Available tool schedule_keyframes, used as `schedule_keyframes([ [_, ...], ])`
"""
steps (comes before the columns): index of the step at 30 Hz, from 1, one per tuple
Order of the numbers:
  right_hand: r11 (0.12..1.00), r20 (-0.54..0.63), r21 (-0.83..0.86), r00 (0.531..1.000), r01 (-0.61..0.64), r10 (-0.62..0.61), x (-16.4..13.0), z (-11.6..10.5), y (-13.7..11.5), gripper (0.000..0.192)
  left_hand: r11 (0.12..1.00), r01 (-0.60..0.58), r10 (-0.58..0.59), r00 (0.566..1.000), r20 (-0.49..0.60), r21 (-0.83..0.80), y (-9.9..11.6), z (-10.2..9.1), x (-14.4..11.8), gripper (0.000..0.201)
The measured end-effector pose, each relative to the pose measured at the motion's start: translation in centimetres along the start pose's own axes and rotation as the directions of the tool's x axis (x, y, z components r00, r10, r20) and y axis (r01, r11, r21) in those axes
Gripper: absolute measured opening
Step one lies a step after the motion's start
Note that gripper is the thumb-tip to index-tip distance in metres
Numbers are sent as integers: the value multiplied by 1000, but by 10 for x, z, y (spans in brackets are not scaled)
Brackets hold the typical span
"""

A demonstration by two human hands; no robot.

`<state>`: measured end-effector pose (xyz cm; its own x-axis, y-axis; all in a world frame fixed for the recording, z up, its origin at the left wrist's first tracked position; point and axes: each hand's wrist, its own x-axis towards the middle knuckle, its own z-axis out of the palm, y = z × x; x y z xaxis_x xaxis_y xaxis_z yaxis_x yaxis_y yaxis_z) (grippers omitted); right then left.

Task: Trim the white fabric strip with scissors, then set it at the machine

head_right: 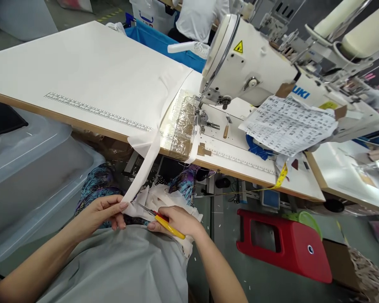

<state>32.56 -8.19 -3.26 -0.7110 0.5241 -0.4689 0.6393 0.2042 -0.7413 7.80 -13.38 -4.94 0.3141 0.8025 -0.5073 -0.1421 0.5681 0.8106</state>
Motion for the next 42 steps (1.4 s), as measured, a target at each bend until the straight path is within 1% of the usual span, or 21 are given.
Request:
schedule_keyframes([
  [3,999,28,-32,1000,5,-4,7,-1,-2,47,1000,25,-25,1000,-1,-4,0,-2,-1,48],
  [6,996,11,-87,1000,15,-14,11,0,-2,48,999,44,-44,999,-3,9,2,-3,-1,49],
  [9,978,-51,-209,998,12,-23,13,2,-3,47,998,54,-55,999,2,20,1,-4,-1,50],
  [11,956,-106,-293,994,-14,-18,13,4,-5,47,998,52,-52,999,0,22,0,-4,0,49],
  [14,932,-169,-357,986,-54,-7,13,6,-8,48,999,45,-45,999,0,24,-2,-5,0,48],
  [20,944,-196,-326,980,-44,-22,15,8,-8,52,999,49,-50,999,13,23,-4,-8,1,46],
  [24,935,-210,-352,977,-53,-23,16,9,-7,50,998,55,-55,998,7,-16,-7,-10,1,44],
  [28,917,-218,-393,976,-68,-21,18,8,-10,47,998,56,-56,998,5,-20,-7,-12,0,44],
  [33,914,-239,-400,970,-67,-33,25,11,-14,42,997,74,-74,997,12,2,-1,-7,1,47],
  [36,927,-238,-366,971,-84,-6,28,15,-11,40,996,84,-84,996,-3,15,0,-3,1,48],
  [38,940,-247,-327,969,-96,12,27,17,-8,41,994,95,-95,995,2,53,1,-4,1,48],
  [40,956,-281,-274,960,-102,22,23,20,-4,43,983,76,-78,997,7,166,4,-8,1,49],
  [41,964,-299,-245,954,-100,23,20,21,-2,44,967,40,-38,999,-14,252,7,-12,1,51],
  [42,972,-317,-214,948,-96,24,16,23,-1,45,935,-13,38,997,-63,354,12,-18,4,53],
])
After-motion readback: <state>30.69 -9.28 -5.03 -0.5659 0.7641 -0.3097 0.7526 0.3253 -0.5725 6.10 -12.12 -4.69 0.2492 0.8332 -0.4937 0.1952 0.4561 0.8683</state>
